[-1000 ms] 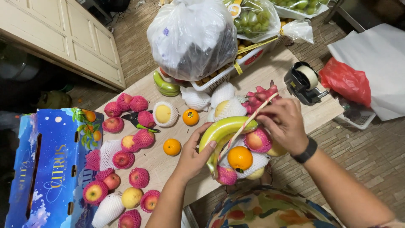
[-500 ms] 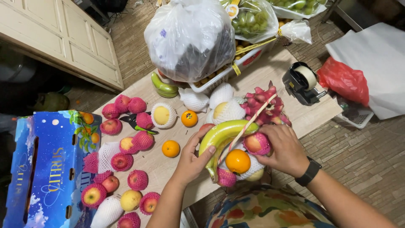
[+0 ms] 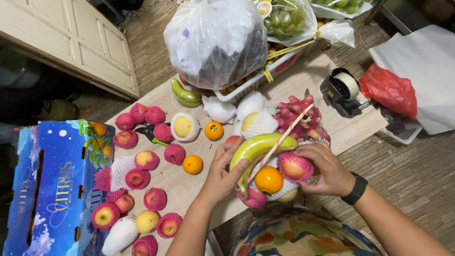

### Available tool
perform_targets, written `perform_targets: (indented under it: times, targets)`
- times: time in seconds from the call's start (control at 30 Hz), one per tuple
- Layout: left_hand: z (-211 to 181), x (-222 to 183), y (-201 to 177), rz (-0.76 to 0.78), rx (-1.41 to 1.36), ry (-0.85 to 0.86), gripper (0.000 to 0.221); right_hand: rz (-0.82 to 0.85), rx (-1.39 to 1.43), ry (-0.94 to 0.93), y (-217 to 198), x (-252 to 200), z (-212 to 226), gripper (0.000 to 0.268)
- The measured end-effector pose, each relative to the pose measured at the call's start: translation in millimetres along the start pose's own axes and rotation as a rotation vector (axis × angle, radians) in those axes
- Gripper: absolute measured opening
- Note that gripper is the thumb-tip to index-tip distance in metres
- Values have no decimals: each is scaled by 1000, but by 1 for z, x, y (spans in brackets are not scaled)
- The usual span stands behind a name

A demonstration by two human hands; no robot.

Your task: Arranging various fruits like apples, oranges, and dragon fruit into a decorative basket, including applying protective foam sleeves.

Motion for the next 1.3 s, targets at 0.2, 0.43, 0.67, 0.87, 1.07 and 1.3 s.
perform_targets:
  times: [0.2,0.43,0.67,0.87,1.07,1.3]
  targets:
    - [-4,-10,7,-110,80,145,58,-10,34,9,7,-19,-7,66]
    - [34,-12,13,-180,205,219,50,-18,8,-29,14,-23,-12,67]
    - [125,-76,63,-515,749,770,69,65,-120,-131,6,-19,-14,71]
    - [126,-82,65,-465,798,756,67,104,-103,-164,-1,-16,4,75]
    - [127,-80,66,-366,755,773,63,-114,-378,-351,0,33,39,65]
    - [127,-81,67,-388,723,665,59,948,-290,-165,46,182,62,93]
Point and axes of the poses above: each hand's wrist, its own x-axis towards the middle knuckle, its own y-axis out of the palm, z = x × y, the point moved 3 cm from there along x, towards the middle knuckle, and after that the axes turned 11 degrees about -y, right-handed, at the moved point
